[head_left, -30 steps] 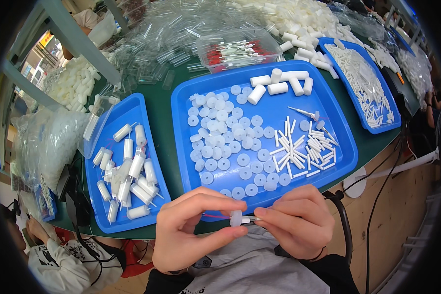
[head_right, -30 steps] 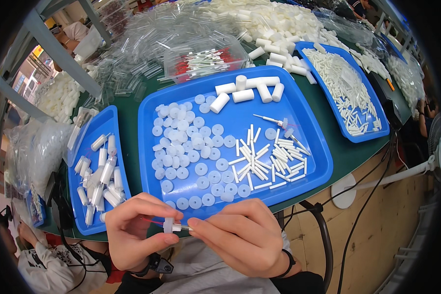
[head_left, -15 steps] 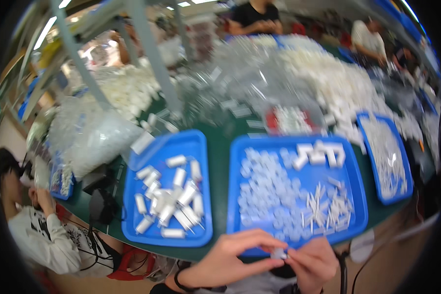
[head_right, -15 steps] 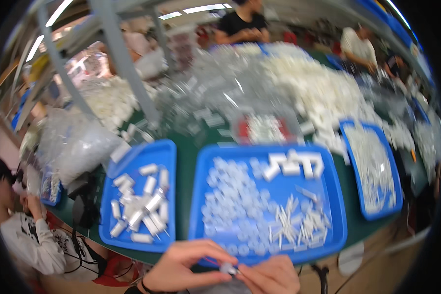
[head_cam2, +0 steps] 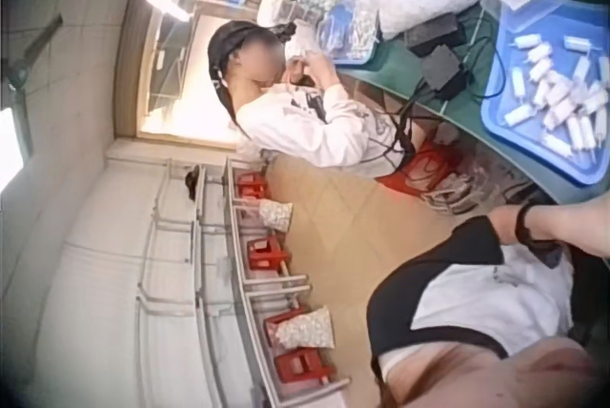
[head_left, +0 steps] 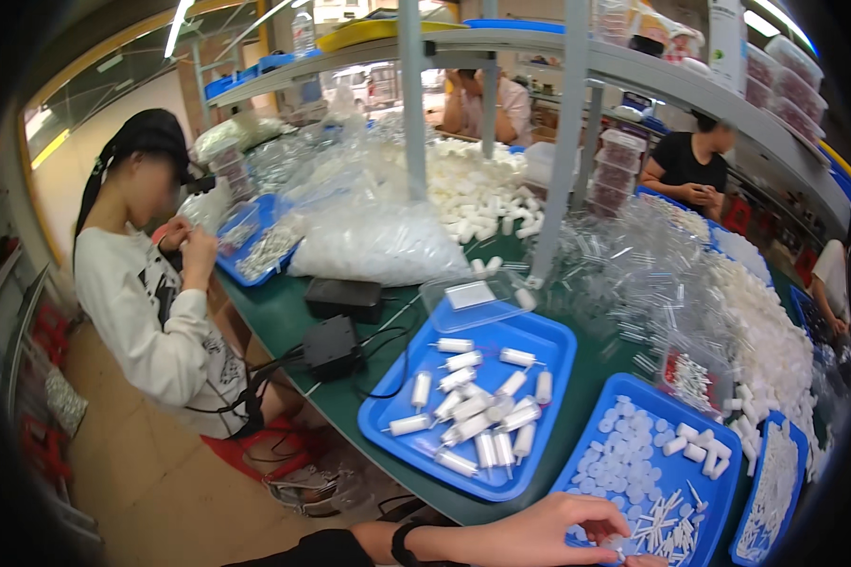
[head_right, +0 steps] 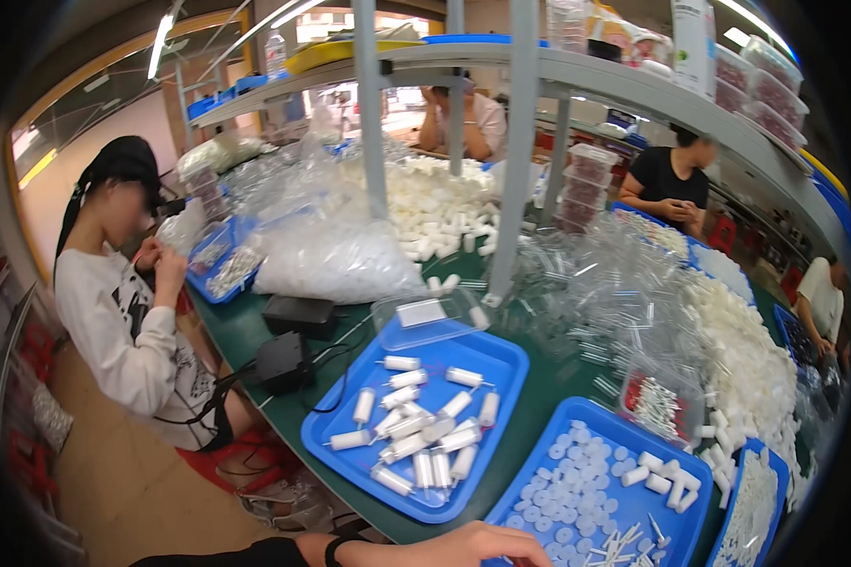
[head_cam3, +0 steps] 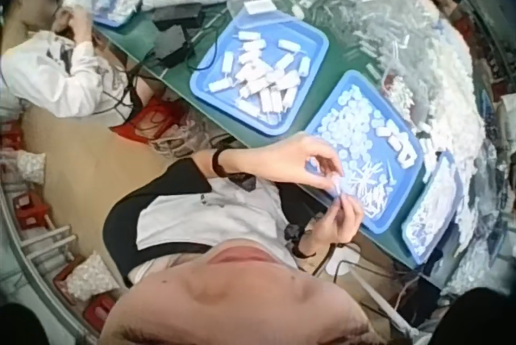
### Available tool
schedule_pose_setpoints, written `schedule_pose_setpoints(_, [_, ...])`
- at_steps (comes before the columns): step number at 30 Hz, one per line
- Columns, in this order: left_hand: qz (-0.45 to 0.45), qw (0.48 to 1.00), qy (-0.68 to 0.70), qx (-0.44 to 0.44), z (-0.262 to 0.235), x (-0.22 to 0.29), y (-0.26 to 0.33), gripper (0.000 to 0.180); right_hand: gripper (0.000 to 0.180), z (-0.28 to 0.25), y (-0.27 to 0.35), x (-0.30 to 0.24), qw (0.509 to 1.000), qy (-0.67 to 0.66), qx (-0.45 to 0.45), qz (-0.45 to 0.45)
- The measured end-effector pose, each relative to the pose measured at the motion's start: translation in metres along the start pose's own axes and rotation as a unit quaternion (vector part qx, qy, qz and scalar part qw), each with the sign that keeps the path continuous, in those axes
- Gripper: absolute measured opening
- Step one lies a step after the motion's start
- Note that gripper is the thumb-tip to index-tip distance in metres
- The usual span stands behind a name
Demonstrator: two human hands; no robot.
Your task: Assembling small white plastic components on a production line workstation.
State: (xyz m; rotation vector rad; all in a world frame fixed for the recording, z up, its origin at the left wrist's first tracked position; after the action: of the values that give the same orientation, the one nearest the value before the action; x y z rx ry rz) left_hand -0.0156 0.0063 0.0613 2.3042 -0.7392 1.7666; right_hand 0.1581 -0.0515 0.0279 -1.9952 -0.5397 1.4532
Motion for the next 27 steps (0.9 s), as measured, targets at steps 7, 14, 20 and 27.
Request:
schedule_pose_setpoints(7, [-0.019,0.999,0.023,-0.042,-0.004,-0.005,0.007,0.027,0.012,-0.005,0.011,0.003,0.999,-0.019,0.032,-0.028])
schedule_pose_setpoints(14, [0.024,0.998,0.044,-0.04,-0.011,-0.018,0.009,0.033,0.013,0.004,0.007,0.006,0.997,-0.036,-0.007,-0.064])
schedule_pose_setpoints(20, [0.029,0.998,0.054,-0.017,-0.019,-0.011,0.014,0.035,0.02,0.019,0.0,0.002,0.995,-0.063,-0.022,-0.073])
schedule_pose_setpoints(27, [0.055,0.997,0.056,-0.01,-0.019,-0.012,0.012,0.035,0.015,0.022,0.0,0.001,0.997,-0.042,0.009,-0.061])
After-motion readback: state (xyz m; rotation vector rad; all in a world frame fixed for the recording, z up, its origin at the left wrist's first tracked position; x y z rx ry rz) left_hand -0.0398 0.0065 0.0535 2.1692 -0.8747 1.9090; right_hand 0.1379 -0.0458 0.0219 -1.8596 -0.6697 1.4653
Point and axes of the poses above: each hand's wrist, its own y-axis away from the middle knuckle, its own z-axis out of the palm, x = y × z, the point moved 2 cm from there along -y, towards the middle knuckle, and after that the axes turned 14 degrees about -y, right-handed, at the moved point
